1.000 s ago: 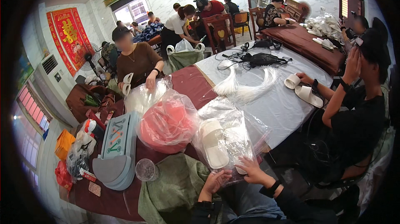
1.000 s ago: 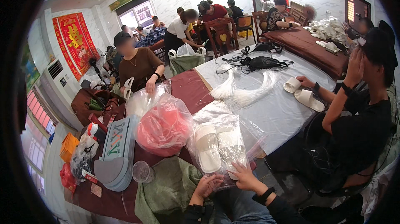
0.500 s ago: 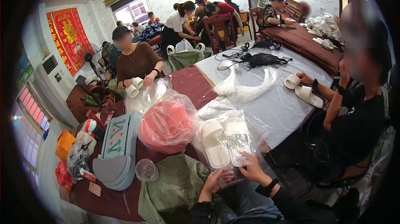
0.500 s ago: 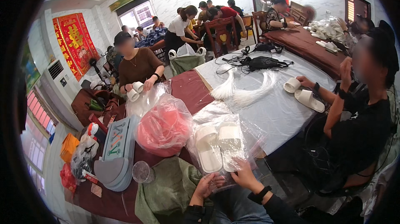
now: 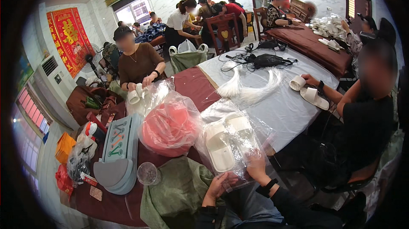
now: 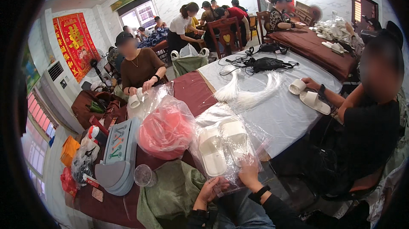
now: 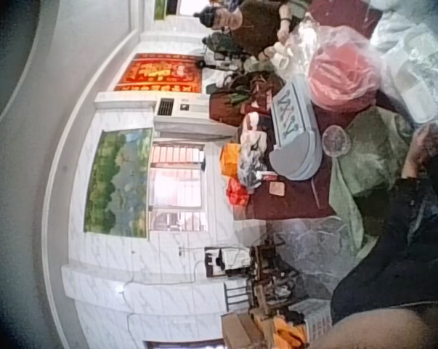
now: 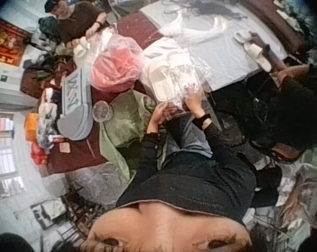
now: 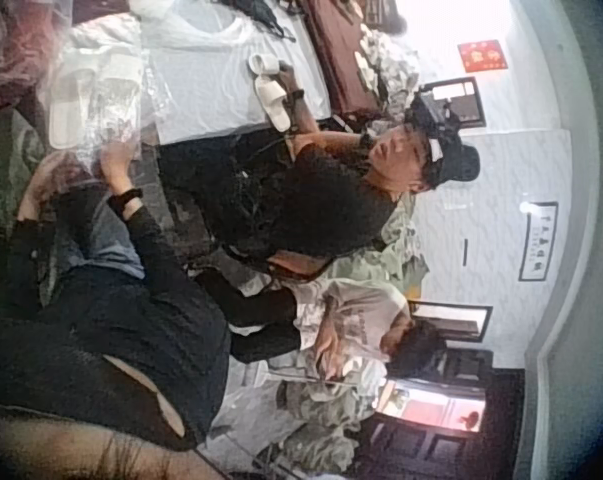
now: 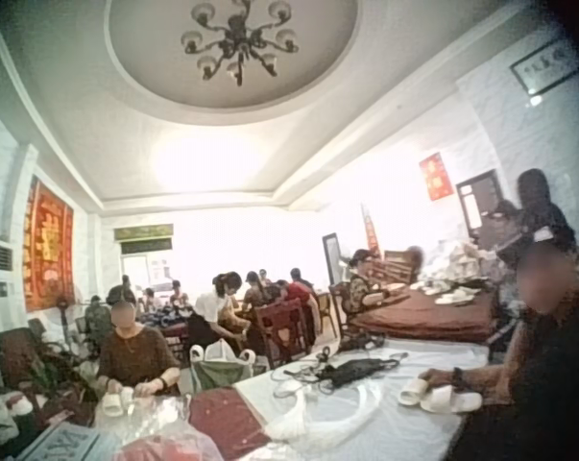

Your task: Packing white slippers/shoes into plastic bags for manufacturing quality control or shipping.

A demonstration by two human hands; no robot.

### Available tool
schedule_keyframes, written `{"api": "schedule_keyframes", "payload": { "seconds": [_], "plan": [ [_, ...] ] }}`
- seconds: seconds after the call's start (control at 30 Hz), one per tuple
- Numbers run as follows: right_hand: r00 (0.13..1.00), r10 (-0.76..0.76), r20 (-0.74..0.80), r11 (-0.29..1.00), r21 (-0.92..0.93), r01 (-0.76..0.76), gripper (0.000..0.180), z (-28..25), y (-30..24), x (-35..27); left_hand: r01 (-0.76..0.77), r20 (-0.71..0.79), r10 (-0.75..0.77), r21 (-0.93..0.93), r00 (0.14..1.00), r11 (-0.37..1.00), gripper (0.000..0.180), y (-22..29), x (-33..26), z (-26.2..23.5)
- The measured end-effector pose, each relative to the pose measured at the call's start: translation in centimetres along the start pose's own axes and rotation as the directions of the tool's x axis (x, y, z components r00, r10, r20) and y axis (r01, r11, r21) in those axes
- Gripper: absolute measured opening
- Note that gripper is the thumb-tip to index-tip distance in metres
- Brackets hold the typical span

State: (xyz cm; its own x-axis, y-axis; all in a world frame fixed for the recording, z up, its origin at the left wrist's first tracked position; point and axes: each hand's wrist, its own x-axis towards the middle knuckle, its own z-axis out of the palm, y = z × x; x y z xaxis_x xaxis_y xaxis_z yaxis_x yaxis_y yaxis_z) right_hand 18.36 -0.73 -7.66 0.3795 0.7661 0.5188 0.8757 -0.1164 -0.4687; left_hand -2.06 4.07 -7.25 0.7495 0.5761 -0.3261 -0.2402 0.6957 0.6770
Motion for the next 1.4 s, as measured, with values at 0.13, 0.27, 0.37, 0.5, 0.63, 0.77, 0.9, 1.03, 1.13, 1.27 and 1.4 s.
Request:
{"api": "schedule_keyframes", "payload": {
  "seconds": [0.13, 0.27, 0.37, 0.5, 0.63, 0.77, 0.9, 1.03, 1.13, 1.27, 1.4],
  "plan": [
    [1.0, 0.029, 0.012, 0.999, 0.04, -0.029, 0.04, 0.0, -0.5, 0.2, 0.002, -0.023, -0.003, -0.01, 1.0, 1.0, 0.034, -0.2, 0.1, -0.5],
    [0.999, 0.022, 0.044, 0.989, 0.143, -0.028, 0.043, 0.3, -0.4, -0.5, -0.015, 0.016, 0.015, -0.008, 1.0, 1.0, 0.035, -0.6, 0.4, -1.0],
    [0.985, 0.007, 0.174, 0.903, 0.421, -0.081, 0.041, 0.0, -1.2, -0.6, -0.017, 0.007, 0.017, 0.004, 1.0, 1.0, 0.033, -0.3, 0.2, -0.7],
    [0.918, -0.097, 0.385, 0.778, 0.604, -0.171, 0.042, -1.2, -4.1, -0.7, -0.026, -0.009, 0.025, -0.067, 1.0, 0.997, 0.03, -0.3, -0.1, -0.9],
    [0.912, -0.152, 0.38, 0.751, 0.644, -0.144, 0.047, -0.2, -3.0, -1.1, -0.001, -0.024, -0.001, -0.094, 1.0, 0.996, 0.03, -0.5, 0.2, -1.0],
    [0.927, -0.174, 0.333, 0.786, 0.614, -0.073, 0.048, -0.3, -3.0, -1.4, 0.001, -0.077, -0.005, -0.05, 0.997, 0.999, 0.03, -0.1, -0.2, 0.0],
    [0.919, -0.125, 0.375, 0.83, 0.547, -0.111, 0.048, 0.0, -3.4, -1.7, 0.013, -0.017, -0.014, -0.075, 1.0, 0.997, 0.03, -0.4, 0.0, -1.0],
    [0.948, -0.134, 0.288, 0.866, 0.499, -0.029, 0.048, 0.3, -3.4, -2.1, 0.021, -0.016, -0.023, -0.091, 1.0, 0.996, 0.029, -0.6, 0.2, -0.9],
    [0.962, -0.148, 0.228, 0.825, 0.565, -0.007, 0.048, 0.6, -3.1, -2.1, 0.008, -0.027, -0.01, -0.086, 1.0, 0.996, 0.03, -0.6, 0.2, -0.9],
    [0.956, -0.081, 0.284, 0.839, 0.536, -0.088, 0.048, 0.1, -3.9, -2.2, 0.0, -0.023, -0.002, -0.07, 1.0, 0.998, 0.03, -0.6, 0.2, -1.1],
    [0.981, -0.084, 0.173, 0.899, 0.439, -0.001, 0.039, 1.3, -3.2, -3.0, 0.01, 0.02, -0.008, -0.101, 1.0, 0.995, 0.029, -0.5, 0.2, -0.6]
  ]
}}
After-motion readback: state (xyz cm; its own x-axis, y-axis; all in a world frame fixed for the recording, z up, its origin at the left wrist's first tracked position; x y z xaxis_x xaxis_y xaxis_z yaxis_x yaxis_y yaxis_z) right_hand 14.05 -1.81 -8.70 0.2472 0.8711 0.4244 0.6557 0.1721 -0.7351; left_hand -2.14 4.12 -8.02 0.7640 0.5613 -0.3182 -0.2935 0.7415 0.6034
